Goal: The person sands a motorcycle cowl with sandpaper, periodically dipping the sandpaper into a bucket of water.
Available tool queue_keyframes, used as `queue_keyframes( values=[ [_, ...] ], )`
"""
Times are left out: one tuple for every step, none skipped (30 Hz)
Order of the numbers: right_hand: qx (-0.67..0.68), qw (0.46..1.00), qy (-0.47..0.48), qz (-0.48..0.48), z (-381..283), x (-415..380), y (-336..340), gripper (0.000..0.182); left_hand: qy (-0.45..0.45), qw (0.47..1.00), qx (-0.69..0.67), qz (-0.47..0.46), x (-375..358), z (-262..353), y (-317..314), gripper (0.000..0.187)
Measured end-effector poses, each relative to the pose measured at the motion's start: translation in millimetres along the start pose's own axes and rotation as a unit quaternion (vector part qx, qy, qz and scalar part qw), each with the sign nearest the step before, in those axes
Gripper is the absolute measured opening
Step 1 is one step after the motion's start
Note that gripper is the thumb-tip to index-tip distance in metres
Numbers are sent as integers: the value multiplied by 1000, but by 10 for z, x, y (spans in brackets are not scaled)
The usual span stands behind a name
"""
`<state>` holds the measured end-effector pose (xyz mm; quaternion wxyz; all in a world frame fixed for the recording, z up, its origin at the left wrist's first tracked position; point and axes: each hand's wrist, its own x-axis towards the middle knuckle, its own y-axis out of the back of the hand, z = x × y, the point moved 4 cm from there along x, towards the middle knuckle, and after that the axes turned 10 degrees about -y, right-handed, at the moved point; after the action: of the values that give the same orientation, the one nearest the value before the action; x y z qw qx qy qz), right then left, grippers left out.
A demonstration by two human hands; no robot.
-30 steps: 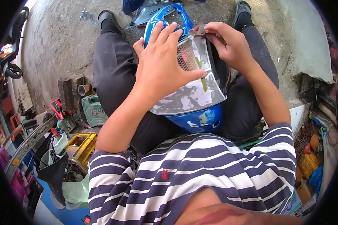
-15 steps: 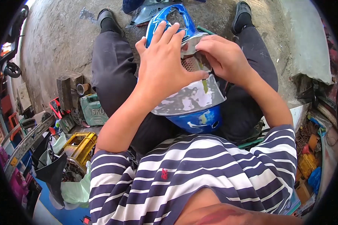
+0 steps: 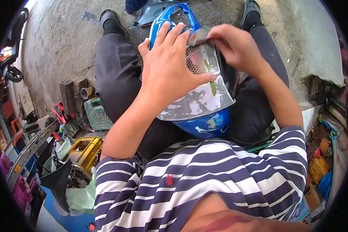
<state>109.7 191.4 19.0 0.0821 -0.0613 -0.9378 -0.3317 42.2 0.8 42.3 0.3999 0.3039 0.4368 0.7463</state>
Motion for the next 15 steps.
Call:
queue_keyframes(
  values=[
    [0,1000,-21,7,32,35,17,24,2,1000,3,0,-1,-2,3,106],
    [-19,999,27,-10,-60,-16,-10,23,2,1000,3,-3,6,4,5,108],
    [-18,997,65,-43,-229,-50,-25,24,1,1000,0,1,22,7,2,108],
    [-17,998,41,-33,-125,-52,-10,25,0,1000,-2,5,13,-3,5,108],
    [-14,1000,15,-22,-4,-71,-6,26,0,1000,-4,6,-16,-9,11,108],
    [-20,1000,-17,-6,71,-30,40,25,3,1000,-1,3,-9,-9,17,108],
    [-25,999,-48,9,105,7,64,24,4,1000,3,-1,-25,-6,13,108],
    [-23,1000,7,-11,-6,-55,7,23,4,1000,6,-4,-30,4,4,108],
    [-6,998,52,-31,-191,-83,-52,23,3,1000,10,-5,-7,14,-6,108],
    [-4,999,39,-30,-152,-66,-30,24,5,1000,-6,5,-17,6,-2,108],
    [-1,999,24,-27,-111,-56,-24,24,1,1000,-1,4,-17,9,-4,108],
    [-16,999,18,-23,-69,-41,-6,24,-1,1000,5,4,-6,4,-12,108],
    [-30,999,14,-23,-28,-14,20,24,-1,1000,11,5,-6,-1,-15,107],
    [-43,999,10,-23,-15,1,33,24,-2,1000,13,1,8,17,-10,108],
    [-44,997,63,-25,-175,-53,-42,21,0,1000,11,5,6,9,-4,108]
  ],
)
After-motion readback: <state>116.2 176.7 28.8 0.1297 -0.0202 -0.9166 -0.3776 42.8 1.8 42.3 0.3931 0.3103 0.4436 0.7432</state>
